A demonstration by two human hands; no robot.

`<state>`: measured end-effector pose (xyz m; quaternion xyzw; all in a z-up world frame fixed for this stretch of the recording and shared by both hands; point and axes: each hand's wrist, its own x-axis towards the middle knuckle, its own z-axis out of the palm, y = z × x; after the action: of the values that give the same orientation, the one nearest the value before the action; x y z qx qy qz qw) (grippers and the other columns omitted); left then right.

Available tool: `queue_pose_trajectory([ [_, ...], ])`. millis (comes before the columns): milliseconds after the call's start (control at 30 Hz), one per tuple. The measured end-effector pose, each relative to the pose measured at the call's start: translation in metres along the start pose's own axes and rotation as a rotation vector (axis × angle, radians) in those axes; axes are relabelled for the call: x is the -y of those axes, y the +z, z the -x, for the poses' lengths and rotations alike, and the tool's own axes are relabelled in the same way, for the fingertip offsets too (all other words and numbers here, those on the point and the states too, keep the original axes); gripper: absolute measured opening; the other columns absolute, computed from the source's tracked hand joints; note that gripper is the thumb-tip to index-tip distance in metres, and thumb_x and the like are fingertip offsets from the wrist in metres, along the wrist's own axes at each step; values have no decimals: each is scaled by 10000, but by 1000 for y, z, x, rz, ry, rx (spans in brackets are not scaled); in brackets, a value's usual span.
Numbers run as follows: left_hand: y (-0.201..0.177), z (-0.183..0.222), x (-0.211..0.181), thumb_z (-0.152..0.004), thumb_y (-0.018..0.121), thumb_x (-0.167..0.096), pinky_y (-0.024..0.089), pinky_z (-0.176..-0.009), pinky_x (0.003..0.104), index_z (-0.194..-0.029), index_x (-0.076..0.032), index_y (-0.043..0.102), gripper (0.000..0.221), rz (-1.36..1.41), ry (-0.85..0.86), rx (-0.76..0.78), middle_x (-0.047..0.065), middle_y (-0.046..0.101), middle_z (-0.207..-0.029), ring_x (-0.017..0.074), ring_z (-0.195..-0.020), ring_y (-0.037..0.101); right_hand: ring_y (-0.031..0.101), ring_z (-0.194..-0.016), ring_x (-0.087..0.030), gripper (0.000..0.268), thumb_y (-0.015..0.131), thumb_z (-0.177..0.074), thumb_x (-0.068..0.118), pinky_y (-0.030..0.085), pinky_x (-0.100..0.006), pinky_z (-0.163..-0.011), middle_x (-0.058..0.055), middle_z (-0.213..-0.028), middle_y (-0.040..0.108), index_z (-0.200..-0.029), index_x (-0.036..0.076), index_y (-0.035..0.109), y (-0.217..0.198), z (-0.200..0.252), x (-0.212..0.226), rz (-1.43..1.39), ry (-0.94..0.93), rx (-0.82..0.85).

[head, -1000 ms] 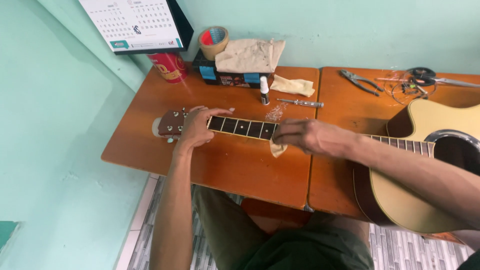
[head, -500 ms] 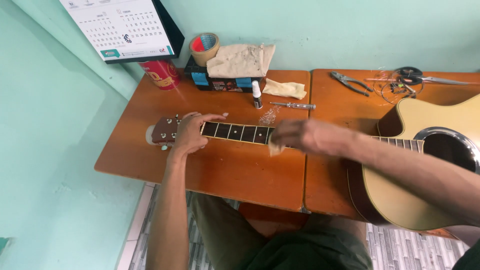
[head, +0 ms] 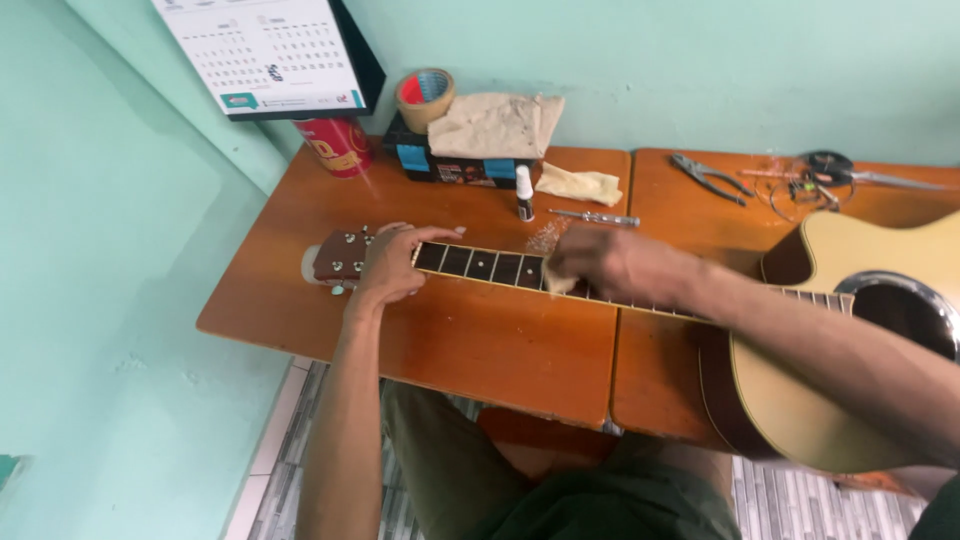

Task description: Polishing the frets of an acoustic guitar using a cloth and polishing compound.

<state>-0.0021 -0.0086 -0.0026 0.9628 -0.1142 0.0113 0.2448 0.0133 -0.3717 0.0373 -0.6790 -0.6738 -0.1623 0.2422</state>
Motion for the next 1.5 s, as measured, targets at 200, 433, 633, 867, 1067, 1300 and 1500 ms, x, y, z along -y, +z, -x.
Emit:
queue_pose_trajectory([
  [200,2,-5,6,-492,773,59,311,-1174,380,-1229,-379,723,859,0,6,-27,74,717,-852,246,-944,699,691,-846,-286,170,527,-986,36,575,-374,-725,-63,-947,624,-851,69,625,21,0,-25,-2,83,-59],
  [433,6,4,0,-543,710,67,342,-1142,387,-1206,-364,733,791,0,23,-41,87,722,-840,281,-928,703,661,-850,-376,152,507,-976,73,570,-461,-713,-122,-908,607,-882,40,622,27,-20,-2,-62,-31,60],
  [633,1,3,2,-550,721,43,354,-1139,386,-1215,-375,728,785,-30,31,-29,80,726,-841,267,-930,709,683,-868,-217,48,716,-917,125,610,-322,-797,-29,-829,647,-903,81,726,19,-37,8,10,16,120],
  [867,0,1,4,-556,691,36,368,-1127,384,-1190,-380,736,759,-35,42,-64,72,721,-837,260,-935,708,691,-816,-314,251,473,-876,-80,607,-411,-687,-87,-847,638,-900,56,682,-7,-59,29,-120,-73,70],
  [1067,-4,4,-4,-542,683,16,375,-1111,369,-1204,-390,727,778,-35,60,-56,55,703,-809,241,-913,703,660,-787,-333,266,469,-833,-142,584,-397,-651,-88,-831,591,-858,56,645,-5,-40,20,-70,-28,54],
  [1300,-5,6,-4,-508,680,16,417,-1055,359,-1198,-383,733,799,-27,81,-65,77,680,-778,257,-872,694,673,-853,-349,197,515,-824,-55,583,-420,-677,-88,-870,603,-848,87,650,3,3,-15,-71,10,82],
  [1500,0,1,4,-461,684,56,414,-1043,360,-1206,-354,737,852,-40,83,-60,95,696,-807,272,-886,687,691,-886,-354,230,518,-795,-109,588,-401,-694,-122,-912,638,-869,52,664,-2,13,-8,-24,71,115],
])
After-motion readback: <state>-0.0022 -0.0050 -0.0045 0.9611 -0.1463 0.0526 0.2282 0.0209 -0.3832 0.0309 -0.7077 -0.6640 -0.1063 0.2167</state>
